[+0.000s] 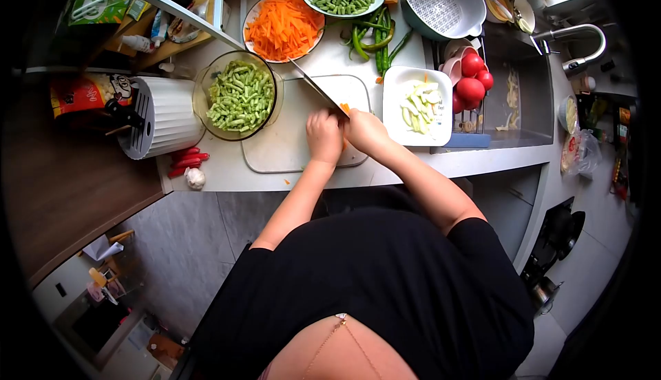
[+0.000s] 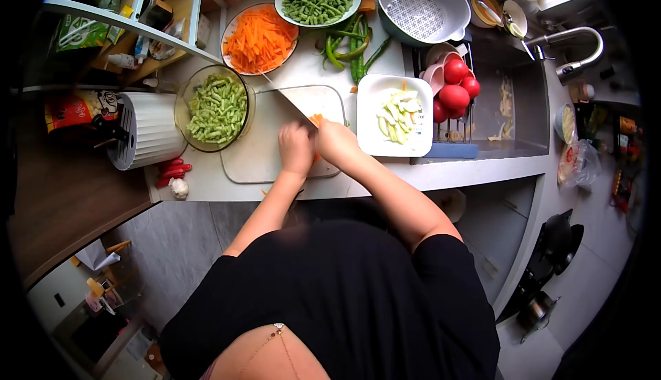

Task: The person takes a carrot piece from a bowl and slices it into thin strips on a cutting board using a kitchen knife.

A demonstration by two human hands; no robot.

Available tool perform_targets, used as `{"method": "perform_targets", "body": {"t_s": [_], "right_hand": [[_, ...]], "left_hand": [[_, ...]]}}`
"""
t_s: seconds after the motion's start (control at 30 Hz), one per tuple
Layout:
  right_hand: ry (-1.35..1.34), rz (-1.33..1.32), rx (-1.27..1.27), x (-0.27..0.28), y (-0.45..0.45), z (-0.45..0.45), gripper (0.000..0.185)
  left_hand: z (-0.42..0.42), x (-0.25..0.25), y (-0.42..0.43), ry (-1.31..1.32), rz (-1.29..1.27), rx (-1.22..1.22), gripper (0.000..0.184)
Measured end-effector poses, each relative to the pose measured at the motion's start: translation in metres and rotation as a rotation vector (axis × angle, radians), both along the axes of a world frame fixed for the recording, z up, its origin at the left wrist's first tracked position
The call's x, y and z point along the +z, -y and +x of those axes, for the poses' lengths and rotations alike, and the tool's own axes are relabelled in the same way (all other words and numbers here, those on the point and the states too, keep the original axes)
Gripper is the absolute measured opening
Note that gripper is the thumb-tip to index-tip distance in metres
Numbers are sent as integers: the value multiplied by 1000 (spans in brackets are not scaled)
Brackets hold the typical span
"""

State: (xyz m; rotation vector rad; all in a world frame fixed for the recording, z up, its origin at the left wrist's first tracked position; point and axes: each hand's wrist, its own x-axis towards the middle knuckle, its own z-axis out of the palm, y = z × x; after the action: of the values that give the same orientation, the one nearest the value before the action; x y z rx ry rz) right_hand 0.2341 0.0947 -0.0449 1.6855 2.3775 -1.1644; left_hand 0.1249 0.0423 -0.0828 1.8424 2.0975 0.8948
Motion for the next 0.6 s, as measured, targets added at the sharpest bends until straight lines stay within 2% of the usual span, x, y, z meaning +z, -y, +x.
{"method": "perform_targets", "body": {"t_s": [0.13,0.43,0.53,0.6], "right_hand": [[2,18,-61,11,16,19,24],[99,-45,-30,7,28,18,21],[30,-121,-86,-3,15,6,24],[-15,-60,-54,-8,5,3,26]], "left_hand": [[0,-5,-2,79,-25,48,4],[0,-12,-1,-7,-29,41,6],[-1,-10,-1,-2,-109,33,8],[-1,-9,-1,53,-59,54,7]]}}
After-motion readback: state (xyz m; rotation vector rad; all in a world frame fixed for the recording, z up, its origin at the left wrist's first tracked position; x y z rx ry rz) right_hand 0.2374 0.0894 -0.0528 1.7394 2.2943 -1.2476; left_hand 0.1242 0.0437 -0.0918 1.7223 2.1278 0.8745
